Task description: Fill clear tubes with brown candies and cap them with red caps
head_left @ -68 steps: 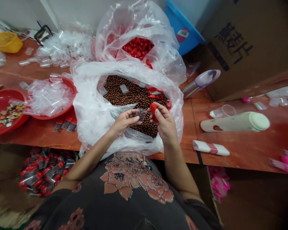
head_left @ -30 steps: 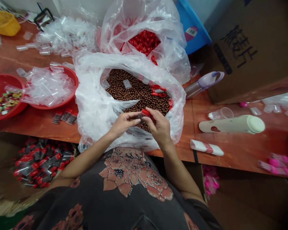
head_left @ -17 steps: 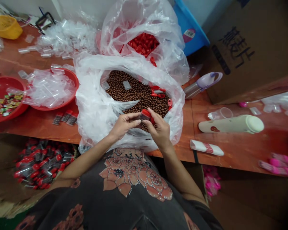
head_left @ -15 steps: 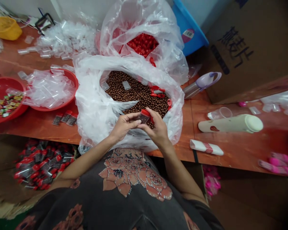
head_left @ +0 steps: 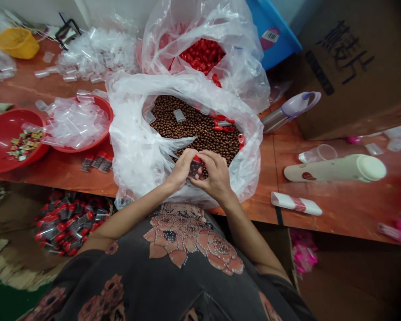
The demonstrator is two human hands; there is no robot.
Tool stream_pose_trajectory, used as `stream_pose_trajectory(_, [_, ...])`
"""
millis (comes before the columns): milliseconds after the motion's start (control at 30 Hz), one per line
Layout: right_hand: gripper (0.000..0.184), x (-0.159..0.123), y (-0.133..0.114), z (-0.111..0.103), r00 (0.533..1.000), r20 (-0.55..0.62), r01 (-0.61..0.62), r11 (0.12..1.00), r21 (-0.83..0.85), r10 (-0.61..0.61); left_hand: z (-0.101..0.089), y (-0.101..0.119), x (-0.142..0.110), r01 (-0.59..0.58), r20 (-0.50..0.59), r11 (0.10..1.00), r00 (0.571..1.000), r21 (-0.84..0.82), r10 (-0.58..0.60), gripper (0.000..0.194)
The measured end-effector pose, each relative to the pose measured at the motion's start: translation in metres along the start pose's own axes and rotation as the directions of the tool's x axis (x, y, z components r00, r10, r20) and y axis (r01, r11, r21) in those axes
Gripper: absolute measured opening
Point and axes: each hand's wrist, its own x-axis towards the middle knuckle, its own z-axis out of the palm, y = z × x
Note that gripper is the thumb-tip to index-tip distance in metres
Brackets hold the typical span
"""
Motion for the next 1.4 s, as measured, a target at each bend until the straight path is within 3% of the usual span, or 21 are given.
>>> stream_pose_trajectory(100, [0.068,-0.002,-0.001,-0.001,0.999,0.036,-0.024,0.995,0.102,0.021,0.001,0.002,-0.003,-0.038,0.01,0.999,0.999,-0.012,0.038,0.031])
stream_pose_trajectory(200, [0.065,-0.007,0.004,0.002,0.975,0.068,-0.219,0.881,0.419,0.21,-0.003,0.011,-0.007,-0.013,0.004,1.0,1.0,-0.02,0.013,0.034])
stream_pose_trajectory(267, [0.046,-0.009,0.009,0.006,0.902,0.046,-0.357,0.682,0.638,0.429,-0.007,0.016,-0.009,0.03,0.03,0.999,0.999,-0.023,-0.029,0.039])
stream_pose_trajectory(333, [0.028,-0.01,0.013,0.009,0.803,0.026,-0.401,0.507,0.763,0.596,-0.01,0.018,-0.011,0.079,0.083,0.997,0.994,-0.023,-0.077,0.045])
stream_pose_trajectory(400, [0.025,-0.008,0.012,0.011,0.759,0.002,-0.402,0.467,0.788,0.651,-0.012,0.016,-0.012,0.114,0.123,0.993,0.986,-0.026,-0.11,0.048])
stream_pose_trajectory(433, [0.026,-0.007,0.011,0.011,0.767,-0.017,-0.401,0.499,0.768,0.641,-0.012,0.014,-0.012,0.128,0.13,0.991,0.984,-0.032,-0.123,0.049])
stream_pose_trajectory(500, [0.035,-0.006,0.006,0.008,0.841,-0.047,-0.381,0.651,0.657,0.539,-0.011,0.01,-0.012,0.147,0.123,0.989,0.982,-0.035,-0.142,0.051])
stream_pose_trajectory(600, [0.068,-0.006,-0.001,0.005,0.979,0.005,-0.19,0.91,0.37,0.202,-0.009,0.004,-0.011,0.142,0.115,0.99,0.984,-0.024,-0.139,0.065])
stream_pose_trajectory(667, [0.085,-0.008,-0.005,0.005,0.998,0.057,-0.048,0.974,0.223,0.037,-0.009,0.001,-0.01,0.129,0.1,0.992,0.987,-0.014,-0.127,0.075])
stream_pose_trajectory(767, [0.086,-0.01,-0.009,0.009,0.997,0.071,0.018,0.991,0.13,-0.028,-0.01,-0.002,-0.011,0.114,0.032,0.993,0.993,0.031,-0.115,0.073])
stream_pose_trajectory(867, [0.086,-0.011,-0.013,0.012,0.995,0.086,0.039,0.993,0.108,-0.049,-0.011,0.0,-0.014,0.066,-0.03,0.994,0.998,0.088,-0.063,0.057])
stream_pose_trajectory(1033, [0.079,-0.006,-0.016,0.008,0.992,0.044,0.122,0.992,0.014,-0.122,-0.011,0.004,-0.017,-0.013,-0.027,0.998,1.0,0.06,0.015,0.04])
stream_pose_trajectory(1267, [0.077,0.0,-0.02,0.009,0.924,-0.017,0.371,0.908,-0.195,-0.381,-0.017,-0.003,-0.031,-0.066,-0.028,0.997,0.997,0.031,0.067,0.039])
stream_pose_trajectory(1400, [0.09,-0.002,-0.029,0.019,0.927,0.033,0.375,0.92,-0.115,-0.374,-0.032,0.014,-0.056,-0.201,-0.048,0.968,0.976,0.148,0.21,0.045])
